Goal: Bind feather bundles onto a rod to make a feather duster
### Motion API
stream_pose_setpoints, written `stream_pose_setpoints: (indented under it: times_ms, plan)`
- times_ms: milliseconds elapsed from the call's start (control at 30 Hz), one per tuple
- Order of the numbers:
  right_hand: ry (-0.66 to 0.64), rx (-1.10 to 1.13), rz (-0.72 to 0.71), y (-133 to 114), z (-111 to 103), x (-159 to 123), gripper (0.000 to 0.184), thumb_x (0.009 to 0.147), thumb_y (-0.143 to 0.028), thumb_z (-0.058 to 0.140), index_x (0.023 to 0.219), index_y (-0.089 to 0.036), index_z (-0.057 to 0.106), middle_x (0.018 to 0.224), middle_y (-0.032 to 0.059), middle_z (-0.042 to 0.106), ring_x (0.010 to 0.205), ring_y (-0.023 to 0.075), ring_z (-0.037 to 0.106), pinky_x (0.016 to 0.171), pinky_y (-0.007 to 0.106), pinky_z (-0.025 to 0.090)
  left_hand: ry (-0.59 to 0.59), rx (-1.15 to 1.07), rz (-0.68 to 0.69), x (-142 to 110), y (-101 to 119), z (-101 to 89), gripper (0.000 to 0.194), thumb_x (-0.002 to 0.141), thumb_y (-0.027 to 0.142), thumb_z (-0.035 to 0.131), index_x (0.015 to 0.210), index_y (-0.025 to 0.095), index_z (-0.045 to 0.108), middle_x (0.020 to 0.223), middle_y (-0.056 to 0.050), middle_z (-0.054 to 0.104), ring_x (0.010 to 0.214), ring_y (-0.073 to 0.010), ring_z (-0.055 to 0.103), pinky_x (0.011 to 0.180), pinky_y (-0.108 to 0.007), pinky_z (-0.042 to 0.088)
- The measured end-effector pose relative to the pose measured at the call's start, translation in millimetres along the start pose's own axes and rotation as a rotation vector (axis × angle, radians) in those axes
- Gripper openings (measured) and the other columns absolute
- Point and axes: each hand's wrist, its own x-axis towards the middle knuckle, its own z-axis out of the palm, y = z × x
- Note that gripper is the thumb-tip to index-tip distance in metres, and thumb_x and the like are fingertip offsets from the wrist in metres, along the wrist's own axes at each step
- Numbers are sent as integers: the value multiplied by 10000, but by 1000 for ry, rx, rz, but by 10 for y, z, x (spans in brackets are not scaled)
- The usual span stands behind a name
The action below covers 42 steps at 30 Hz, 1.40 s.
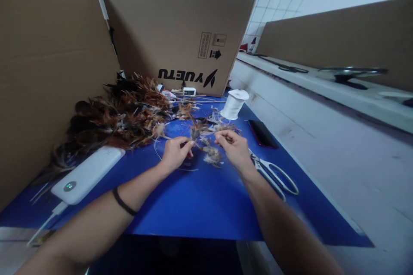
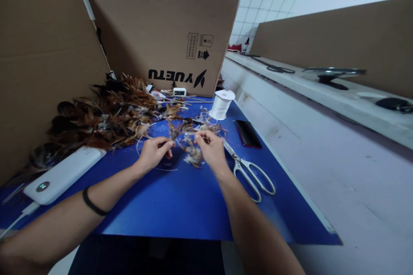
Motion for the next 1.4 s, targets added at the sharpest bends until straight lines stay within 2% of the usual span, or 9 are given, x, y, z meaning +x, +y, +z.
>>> stream_pose_setpoints:
  times_ms: [200,400,567,667,800,1000,1200,1300,1400]
  plan:
    - [-257,-350,-166,59,-110,22,129,739,-224,547,793,-206,663,756,12,665,687,158,582,652,287,425,30,-333,-163,54,5,-19,201,739,343,586,702,151,633,471,10,581,418,-109,533,461,-222,460]
    - [-361,-622,-372,89,39,-50,127,772,-236,560,837,-205,664,823,47,633,822,186,544,786,339,394,115,-429,-180,92,-33,-58,223,709,348,625,702,125,625,506,2,590,422,-98,526,456,-228,474]
    - [-413,-768,-374,178,72,-50,92,771,-218,571,817,-187,644,849,63,599,826,184,505,775,330,380,111,-427,-192,99,-68,-53,250,698,370,636,713,121,630,536,-8,603,428,-94,530,453,-224,478]
    - [-436,-736,-347,147,40,-39,110,781,-151,523,736,-178,620,815,56,591,807,172,500,769,316,379,95,-419,-182,94,-61,-50,267,692,384,641,718,119,635,536,-10,604,430,-96,531,453,-224,476]
    - [-490,-475,-304,4,-41,-24,110,769,-154,524,700,-186,604,786,30,596,786,160,526,774,307,389,56,-426,-192,82,-46,-56,263,700,384,637,728,123,635,498,-1,584,432,-102,533,454,-221,468]
    - [-543,-128,-61,-197,-114,-26,96,728,-258,571,670,-197,618,691,-4,612,661,138,540,655,264,398,-66,-497,-242,57,-1,-48,258,700,370,649,789,128,633,485,11,569,410,-101,516,425,-217,442]
    - [-331,-173,-27,-22,-112,38,138,739,-297,542,693,-189,613,627,-7,597,573,135,503,568,258,384,-77,-499,-247,52,22,-44,273,698,377,654,779,118,628,477,9,564,402,-98,508,418,-216,439]
    - [-106,-461,-116,87,-140,67,137,749,-209,500,788,-184,629,736,37,623,684,179,533,660,309,403,-56,-484,-249,63,-1,-57,280,709,382,641,798,117,639,465,7,564,405,-96,508,431,-210,439]
    - [114,-801,-257,77,-154,50,308,722,-114,491,997,-175,615,960,108,604,902,254,502,784,380,364,-13,-460,-243,74,-19,-70,276,713,375,635,810,117,649,448,9,558,409,-96,512,442,-202,436]
